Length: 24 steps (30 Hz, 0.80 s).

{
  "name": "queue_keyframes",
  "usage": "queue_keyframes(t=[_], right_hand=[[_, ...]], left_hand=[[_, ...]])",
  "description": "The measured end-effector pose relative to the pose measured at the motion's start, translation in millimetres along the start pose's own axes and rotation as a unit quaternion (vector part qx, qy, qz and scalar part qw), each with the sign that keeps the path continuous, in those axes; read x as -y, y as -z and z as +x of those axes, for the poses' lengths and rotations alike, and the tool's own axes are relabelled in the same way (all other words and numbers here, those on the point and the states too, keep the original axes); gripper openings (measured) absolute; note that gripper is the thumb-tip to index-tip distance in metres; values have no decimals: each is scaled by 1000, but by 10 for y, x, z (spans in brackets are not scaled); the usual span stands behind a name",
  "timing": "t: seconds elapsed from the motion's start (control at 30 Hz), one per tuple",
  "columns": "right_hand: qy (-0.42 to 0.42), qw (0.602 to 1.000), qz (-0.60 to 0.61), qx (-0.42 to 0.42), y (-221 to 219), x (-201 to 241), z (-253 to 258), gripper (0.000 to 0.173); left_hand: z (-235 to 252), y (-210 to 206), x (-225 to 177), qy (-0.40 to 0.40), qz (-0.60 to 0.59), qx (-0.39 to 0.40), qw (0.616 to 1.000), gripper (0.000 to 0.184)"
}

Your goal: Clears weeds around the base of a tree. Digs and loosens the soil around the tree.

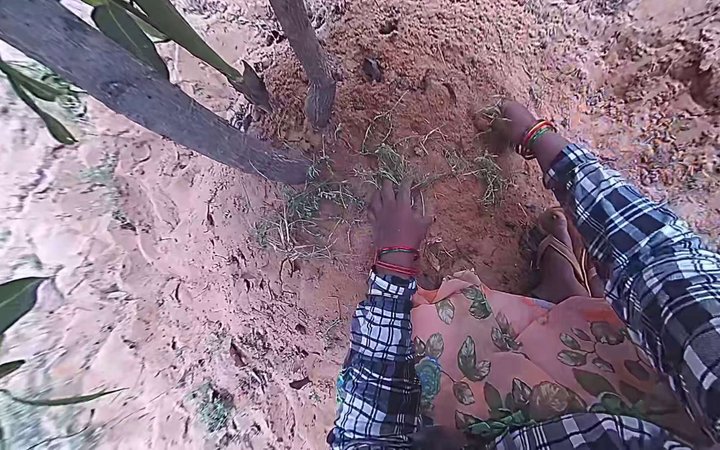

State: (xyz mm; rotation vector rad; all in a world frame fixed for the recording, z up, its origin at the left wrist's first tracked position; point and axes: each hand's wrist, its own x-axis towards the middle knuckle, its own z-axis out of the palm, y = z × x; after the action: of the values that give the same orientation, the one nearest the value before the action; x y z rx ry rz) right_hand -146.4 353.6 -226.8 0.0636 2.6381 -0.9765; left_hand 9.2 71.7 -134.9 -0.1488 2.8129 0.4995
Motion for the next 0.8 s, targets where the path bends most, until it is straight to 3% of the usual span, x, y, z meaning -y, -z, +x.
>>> queue_keyframes(t=[0.07,0.13,0.2,0.27,0.3,0.37,0.43,0.5,0.53,0.57,0.67,0.8], right_hand=[[26,986,138,-93,60,65,-162,29],[-2,975,162,-150,145,6,-39,29],[-42,992,76,-91,223,-30,152,42],[-36,997,-60,17,136,-86,327,56],[-22,991,-115,58,66,-111,386,56],[2,986,-152,64,17,-124,382,41],[25,998,-38,-41,179,-95,231,34],[14,971,136,-196,384,-85,151,42],[4,961,163,-224,470,-106,136,43],[3,969,151,-194,553,-108,75,43],[25,999,-9,18,612,-2,64,34],[85,979,-133,131,250,272,34,26]], left_hand=[[-26,-11,3,-14,-1,2,1000,75],[-50,-29,39,-45,-22,-21,999,57],[-22,-27,67,-67,-55,-60,994,42],[30,-7,72,-60,-113,-85,988,38],[32,16,69,-48,-157,-93,982,40],[-24,68,94,-24,-237,-113,964,46],[-79,110,133,-15,-279,-156,948,50],[-93,133,149,-17,-289,-196,937,52],[-101,132,143,-23,-286,-205,936,53],[-110,125,136,-34,-276,-206,938,54],[-106,72,113,-84,-265,-206,938,49],[-90,58,95,-126,-260,-281,915,39]])
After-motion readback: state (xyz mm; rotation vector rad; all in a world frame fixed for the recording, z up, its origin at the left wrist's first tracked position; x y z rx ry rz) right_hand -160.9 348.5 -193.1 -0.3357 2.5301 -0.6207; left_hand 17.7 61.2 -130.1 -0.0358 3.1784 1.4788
